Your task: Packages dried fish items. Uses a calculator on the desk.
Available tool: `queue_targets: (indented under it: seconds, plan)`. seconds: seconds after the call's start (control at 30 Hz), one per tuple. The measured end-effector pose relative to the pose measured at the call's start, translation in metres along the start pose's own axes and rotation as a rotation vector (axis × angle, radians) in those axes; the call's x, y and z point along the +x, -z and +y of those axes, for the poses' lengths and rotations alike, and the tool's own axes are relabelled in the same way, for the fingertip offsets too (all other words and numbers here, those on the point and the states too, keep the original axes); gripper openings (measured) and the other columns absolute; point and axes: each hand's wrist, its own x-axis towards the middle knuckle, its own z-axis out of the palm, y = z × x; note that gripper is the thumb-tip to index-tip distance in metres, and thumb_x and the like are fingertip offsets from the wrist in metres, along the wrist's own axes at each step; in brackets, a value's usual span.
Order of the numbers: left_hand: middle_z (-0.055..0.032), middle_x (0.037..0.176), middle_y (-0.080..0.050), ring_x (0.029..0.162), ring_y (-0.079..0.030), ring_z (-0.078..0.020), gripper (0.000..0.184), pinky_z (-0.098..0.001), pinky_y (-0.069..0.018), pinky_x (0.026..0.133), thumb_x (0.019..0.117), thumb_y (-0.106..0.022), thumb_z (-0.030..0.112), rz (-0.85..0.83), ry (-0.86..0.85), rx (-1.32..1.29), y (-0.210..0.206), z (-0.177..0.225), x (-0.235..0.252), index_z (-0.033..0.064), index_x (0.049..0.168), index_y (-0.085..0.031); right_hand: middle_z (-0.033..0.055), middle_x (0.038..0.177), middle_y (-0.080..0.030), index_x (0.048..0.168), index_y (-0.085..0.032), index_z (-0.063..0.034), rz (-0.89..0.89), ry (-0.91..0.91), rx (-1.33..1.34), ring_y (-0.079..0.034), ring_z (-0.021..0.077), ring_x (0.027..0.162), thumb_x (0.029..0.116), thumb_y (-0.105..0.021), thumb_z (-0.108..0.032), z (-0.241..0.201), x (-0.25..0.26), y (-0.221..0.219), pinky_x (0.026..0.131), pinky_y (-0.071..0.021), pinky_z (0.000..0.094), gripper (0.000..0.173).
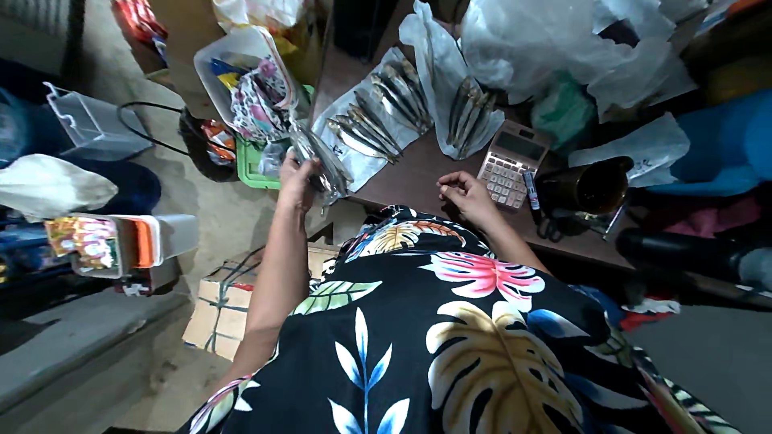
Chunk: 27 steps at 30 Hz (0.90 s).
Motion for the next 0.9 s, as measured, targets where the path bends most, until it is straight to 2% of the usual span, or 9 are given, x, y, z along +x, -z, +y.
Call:
queue_targets:
  seconds: [0.07,0.17,0.27,0.37,0.53,0.7,0.77,0.83,0.9]
  plan:
    - [-0.0185,0.126,-0.061,0.105,-0.065,-0.0202,0.053,-0.0392,-0.0564,0.092,0.0938,-0.066,0.005,0.031,0.006,0.236,0.008,-0.001,0.005,-0.0046,0.142,-0.044,0.0146,0.121,-0.066,0.128,-0.059,0.0008,-0.012,0.009,-0.050,-0.068,0.0148,0.089,0.1026,-0.059,-0.009,-0.004,0.002,-0.006,0.083,-0.0582,0.0345,0.027]
    - [-0.0218,0.125,-0.060,0.104,-0.065,-0.0229,0.053,-0.0406,-0.0555,0.092,0.0905,-0.071,0.006,0.065,0.005,0.395,0.014,-0.003,0.008,-0.0058,0.137,-0.049,0.0145,0.123,-0.067,0.128,-0.060,-0.0003,-0.010,0.018,-0.098,-0.070,0.0163,0.089,0.1026,-0.060,-0.010,-0.008,0.002,-0.013,0.083,-0.0590,0.0354,0.027]
    - [-0.0210,0.126,-0.061,0.109,-0.065,-0.0227,0.052,-0.0413,-0.0559,0.093,0.0883,-0.072,0.005,0.067,0.009,0.358,0.016,-0.002,0.005,-0.0051,0.135,-0.049,0.0135,0.125,-0.066,0.128,-0.059,-0.0036,-0.025,-0.017,-0.148,-0.067,0.0156,0.086,0.1051,-0.057,-0.011,-0.028,-0.013,-0.022,0.079,-0.0570,0.0337,0.024]
    - [-0.0167,0.121,-0.062,0.103,-0.065,-0.0166,0.050,-0.0357,-0.0571,0.089,0.0865,-0.070,-0.001,0.043,-0.026,0.267,0.018,-0.001,0.003,-0.0052,0.132,-0.049,0.0118,0.120,-0.068,0.127,-0.060,-0.0061,-0.027,-0.013,-0.160,-0.066,0.0144,0.082,0.1051,-0.057,-0.013,-0.032,-0.014,-0.030,0.074,-0.0562,0.0328,0.023]
    - [-0.0034,0.105,-0.066,0.088,-0.067,-0.0077,0.042,-0.0290,-0.0593,0.080,0.0871,-0.064,-0.005,-0.068,-0.089,0.063,0.017,0.004,-0.001,0.0011,0.126,-0.048,0.0150,0.124,-0.066,0.127,-0.061,-0.0001,-0.049,0.028,-0.174,-0.070,0.0172,0.092,0.1026,-0.059,-0.010,-0.025,0.009,-0.045,0.085,-0.0585,0.0366,0.026]
    - [-0.0026,0.108,-0.066,0.092,-0.068,-0.0096,0.043,-0.0316,-0.0600,0.084,0.0896,-0.062,-0.004,-0.168,-0.101,-0.041,0.012,0.019,-0.010,0.0033,0.129,-0.046,0.0159,0.122,-0.066,0.128,-0.061,0.0000,-0.218,0.118,-0.304,-0.071,0.0209,0.091,0.1017,-0.061,-0.013,-0.061,0.033,-0.070,0.082,-0.0604,0.0409,0.029]
    - [-0.0015,0.108,-0.066,0.094,-0.068,-0.0097,0.043,-0.0319,-0.0600,0.085,0.0898,-0.062,-0.004,-0.191,-0.102,-0.058,0.008,0.025,-0.013,0.0047,0.128,-0.046,0.0151,0.126,-0.066,0.133,-0.059,-0.0011,-0.290,0.176,-0.291,-0.072,0.0212,0.097,0.1002,-0.066,-0.017,-0.078,0.046,-0.089,0.082,-0.0624,0.0403,0.037]
    - [-0.0014,0.109,-0.067,0.094,-0.069,-0.0099,0.043,-0.0316,-0.0605,0.085,0.0912,-0.062,-0.004,-0.233,-0.119,-0.095,0.005,0.030,-0.016,0.0051,0.130,-0.046,0.0165,0.137,-0.061,0.144,-0.051,-0.0013,-0.367,0.216,-0.220,-0.067,0.0224,0.114,0.0950,-0.073,-0.020,-0.092,0.057,-0.107,0.094,-0.0585,0.0396,0.057]
    - [-0.0003,0.108,-0.070,0.093,-0.070,-0.0097,0.041,-0.0308,-0.0610,0.083,0.0915,-0.063,-0.003,-0.276,-0.131,-0.139,0.003,0.034,-0.018,0.0063,0.128,-0.047,0.0192,0.136,-0.060,0.149,-0.044,-0.0002,-0.407,0.211,-0.135,-0.066,0.0230,0.118,0.0899,-0.079,-0.018,-0.101,0.063,-0.123,0.100,-0.0561,0.0395,0.071]
